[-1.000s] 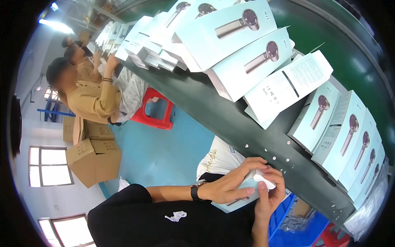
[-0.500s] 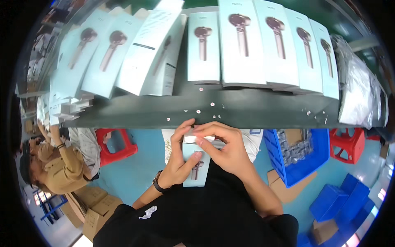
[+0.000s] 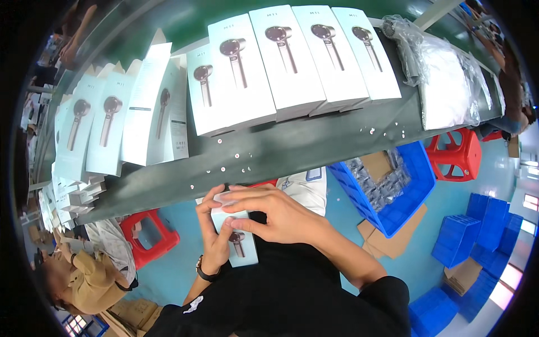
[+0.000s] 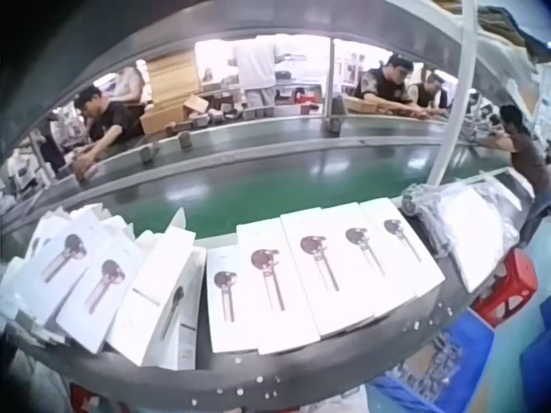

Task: Putting hairdryers into individual packaging boxes on a production line.

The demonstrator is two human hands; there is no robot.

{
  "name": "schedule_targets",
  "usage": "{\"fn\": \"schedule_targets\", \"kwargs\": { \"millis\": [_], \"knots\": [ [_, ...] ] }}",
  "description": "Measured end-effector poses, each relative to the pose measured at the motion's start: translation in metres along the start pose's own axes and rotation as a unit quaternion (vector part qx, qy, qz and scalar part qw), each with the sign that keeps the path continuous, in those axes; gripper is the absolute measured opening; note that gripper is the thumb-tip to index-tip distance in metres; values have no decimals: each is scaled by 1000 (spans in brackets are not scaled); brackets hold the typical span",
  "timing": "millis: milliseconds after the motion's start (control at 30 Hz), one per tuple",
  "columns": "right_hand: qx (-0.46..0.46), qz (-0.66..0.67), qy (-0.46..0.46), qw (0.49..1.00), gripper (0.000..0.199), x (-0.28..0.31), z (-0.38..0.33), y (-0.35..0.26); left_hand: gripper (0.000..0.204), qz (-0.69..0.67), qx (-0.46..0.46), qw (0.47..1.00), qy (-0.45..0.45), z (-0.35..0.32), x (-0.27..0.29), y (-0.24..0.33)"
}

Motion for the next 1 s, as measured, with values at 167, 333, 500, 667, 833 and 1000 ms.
{"fn": "schedule_targets", "kwargs": {
  "millis": [167,333,500,667,833,1000],
  "knots": [
    [171,-296,293,893,17,66,-30,-51,31,-46,-53,992,108,48,21,48],
    [202,-179,578,770,19,154,-59,-49,33,-13,-101,982,156,162,15,127],
    [200,-210,591,753,22,187,-54,-37,57,136,-251,944,163,183,17,111],
    [48,-104,540,834,44,234,-40,-15,58,194,-217,935,201,81,7,82],
    [21,144,371,917,61,249,-2,18,66,164,-193,926,281,63,-2,67],
    [-25,322,389,863,61,246,-6,41,84,335,-147,906,215,84,-9,94]
  ]
}}
Point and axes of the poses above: each hand's wrist, its own z-axis towards the middle knuckle, its own x-axis out of the back of the hand, y = z × x, the point moved 3 cm from there along z, towards the middle knuckle
